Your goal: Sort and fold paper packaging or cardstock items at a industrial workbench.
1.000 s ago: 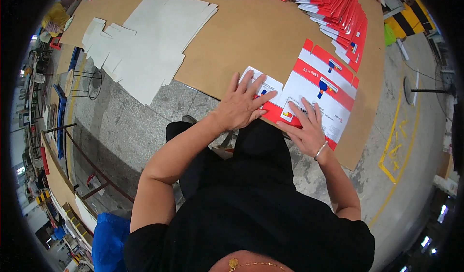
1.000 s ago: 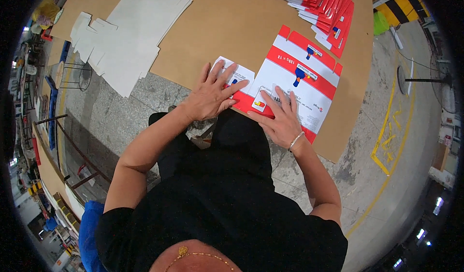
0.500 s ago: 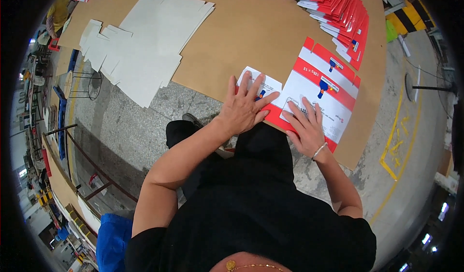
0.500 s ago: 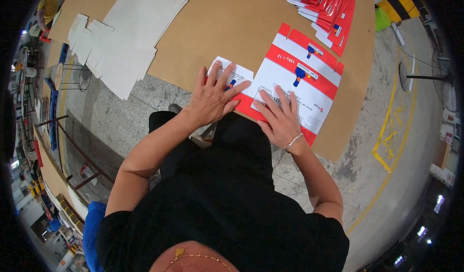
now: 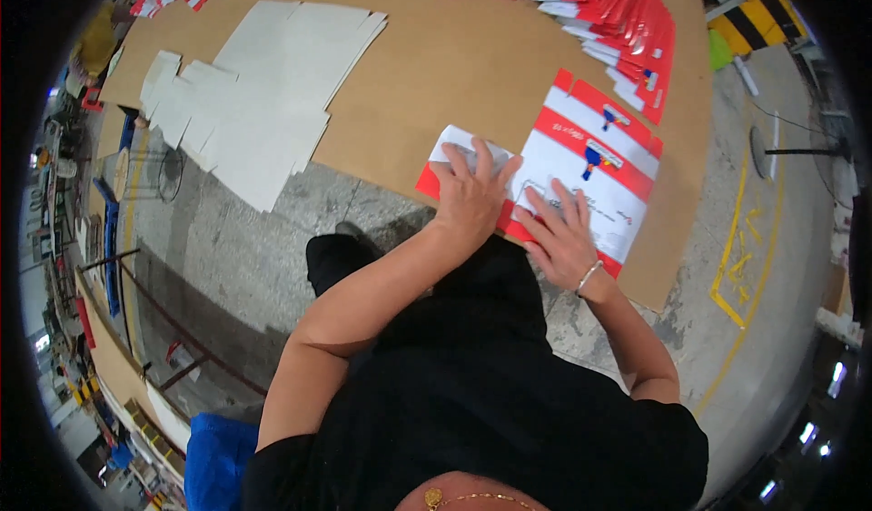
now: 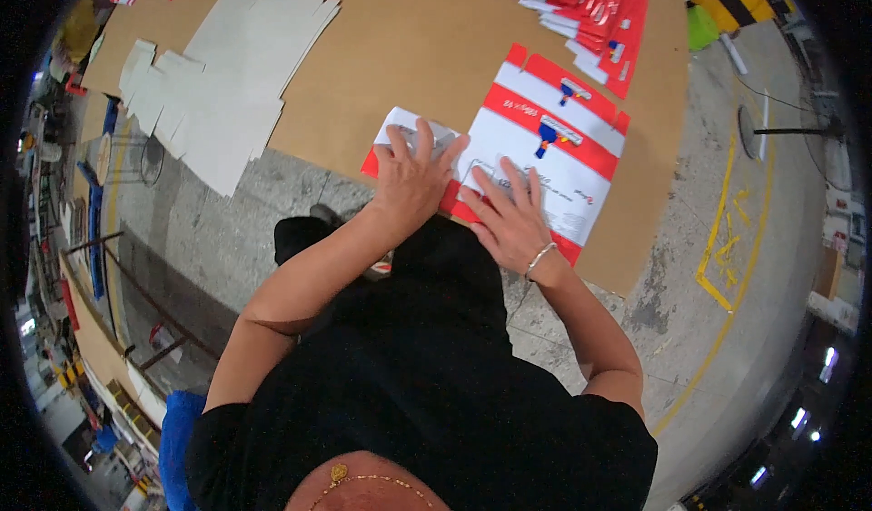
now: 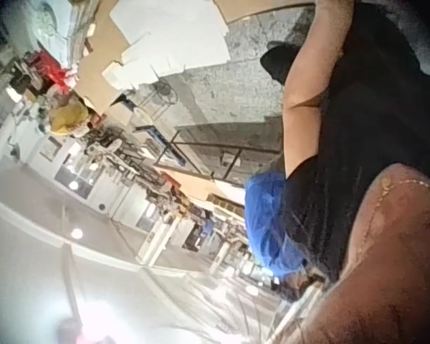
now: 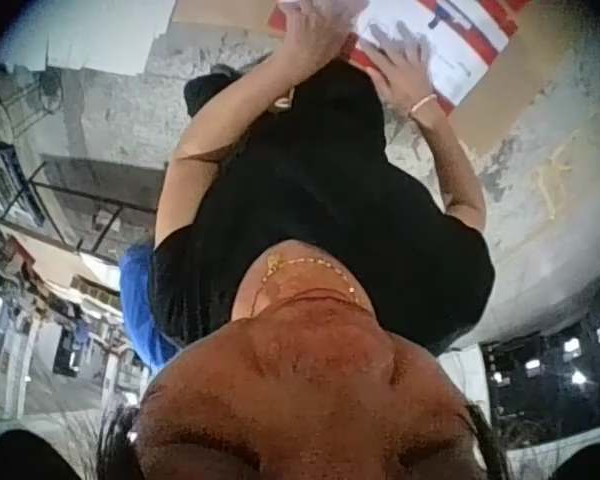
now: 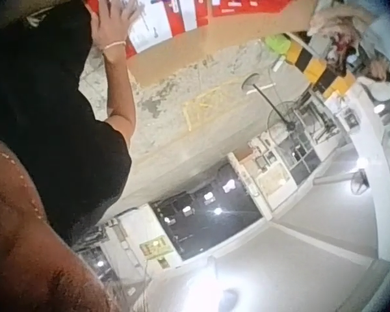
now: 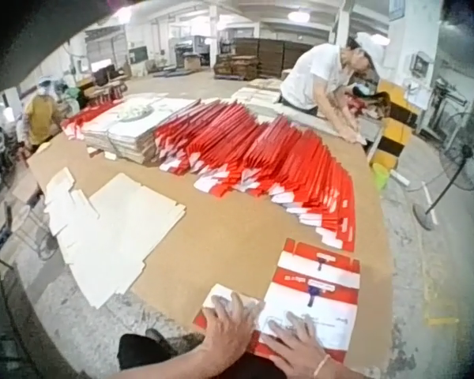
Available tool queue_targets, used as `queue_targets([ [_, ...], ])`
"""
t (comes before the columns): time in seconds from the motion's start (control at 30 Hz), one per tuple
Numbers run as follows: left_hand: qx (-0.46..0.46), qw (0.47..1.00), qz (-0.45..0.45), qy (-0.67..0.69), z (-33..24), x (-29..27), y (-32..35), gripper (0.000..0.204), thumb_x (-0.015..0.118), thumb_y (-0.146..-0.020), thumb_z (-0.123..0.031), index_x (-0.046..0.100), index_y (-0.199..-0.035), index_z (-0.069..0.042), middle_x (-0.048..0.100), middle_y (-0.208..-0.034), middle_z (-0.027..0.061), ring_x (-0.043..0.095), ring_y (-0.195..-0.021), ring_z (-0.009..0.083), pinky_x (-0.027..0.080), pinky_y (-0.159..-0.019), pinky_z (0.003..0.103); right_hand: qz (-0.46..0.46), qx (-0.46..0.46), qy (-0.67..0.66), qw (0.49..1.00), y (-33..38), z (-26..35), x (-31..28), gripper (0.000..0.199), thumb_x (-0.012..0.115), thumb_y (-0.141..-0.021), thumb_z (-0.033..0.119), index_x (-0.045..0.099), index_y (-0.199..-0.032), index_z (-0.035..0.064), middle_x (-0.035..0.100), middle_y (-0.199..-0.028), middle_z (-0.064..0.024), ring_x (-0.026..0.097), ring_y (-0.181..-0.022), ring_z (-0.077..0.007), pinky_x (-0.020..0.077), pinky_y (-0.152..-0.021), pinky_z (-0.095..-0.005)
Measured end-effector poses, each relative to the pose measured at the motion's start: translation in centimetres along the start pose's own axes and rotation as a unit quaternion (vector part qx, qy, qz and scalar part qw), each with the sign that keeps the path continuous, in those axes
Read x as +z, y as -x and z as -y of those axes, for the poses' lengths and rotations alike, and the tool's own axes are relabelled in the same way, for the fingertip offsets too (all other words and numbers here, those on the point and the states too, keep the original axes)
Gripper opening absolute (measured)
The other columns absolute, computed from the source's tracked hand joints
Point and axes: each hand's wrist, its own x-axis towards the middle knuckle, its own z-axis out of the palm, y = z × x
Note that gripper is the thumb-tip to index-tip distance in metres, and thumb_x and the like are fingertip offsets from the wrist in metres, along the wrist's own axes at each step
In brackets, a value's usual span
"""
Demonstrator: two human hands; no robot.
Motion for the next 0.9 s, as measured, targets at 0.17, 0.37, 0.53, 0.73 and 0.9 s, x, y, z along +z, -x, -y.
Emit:
queue_targets([
  [0.17,-0.065,0.968,0.072,0.233,3.7,0.2,-2.3,0.055,0.052,-0.094,-0.049,0.047,-0.142,-0.025,0.051,-0.129,0.0175,0.052,-0.115,0.0369,0.040,-0.094,0.060,0.015,-0.057,0.037,0.998,2.6,0.3,-0.3,0.050,0.067,-0.084,0.022,0.059,-0.133,0.0228,0.046,-0.147,-0.0076,0.032,-0.140,-0.0398,0.0207,-0.110,-0.0675],
  [0.37,-0.076,0.972,-0.092,0.202,8.4,3.7,-2.1,0.057,0.055,-0.092,-0.045,0.047,-0.143,-0.020,0.040,-0.146,0.0207,0.040,-0.130,0.0428,0.028,-0.105,0.065,-0.154,0.362,0.020,0.919,13.5,-5.5,-1.3,0.060,0.066,-0.081,0.007,0.053,-0.139,0.0164,0.052,-0.135,-0.0213,0.047,-0.129,-0.0387,0.0399,-0.106,-0.0426],
  [0.53,-0.059,0.973,-0.107,0.194,8.4,5.1,-2.5,0.052,0.058,-0.091,-0.035,0.052,-0.139,-0.019,0.042,-0.143,0.0176,0.038,-0.131,0.0405,0.022,-0.111,0.062,-0.320,0.439,-0.409,0.733,16.8,-8.4,-2.2,0.081,0.073,-0.077,0.001,0.037,-0.150,0.0107,0.051,-0.139,-0.0185,0.056,-0.123,-0.0258,0.0478,-0.100,-0.0382],
  [0.73,-0.065,0.969,-0.103,0.215,9.0,4.8,-2.3,0.050,0.058,-0.090,-0.030,0.052,-0.139,-0.018,0.041,-0.145,0.0163,0.035,-0.134,0.0402,0.020,-0.114,0.059,-0.149,0.461,-0.535,0.692,23.4,-14.6,-8.6,0.077,0.071,-0.079,-0.004,0.040,-0.149,0.0101,0.066,-0.119,-0.0126,0.066,-0.103,-0.0207,0.0538,-0.088,-0.0338],
  [0.9,-0.083,0.971,-0.077,0.209,9.2,4.2,-2.4,0.050,0.058,-0.090,-0.029,0.053,-0.139,-0.018,0.041,-0.145,0.0158,0.035,-0.135,0.0400,0.020,-0.114,0.059,-0.239,0.470,-0.354,0.773,13.2,-27.3,-7.6,0.072,0.077,-0.075,0.000,0.051,-0.142,0.0106,0.070,-0.108,-0.0073,0.066,-0.087,-0.0129,0.0556,-0.077,-0.0304],
])
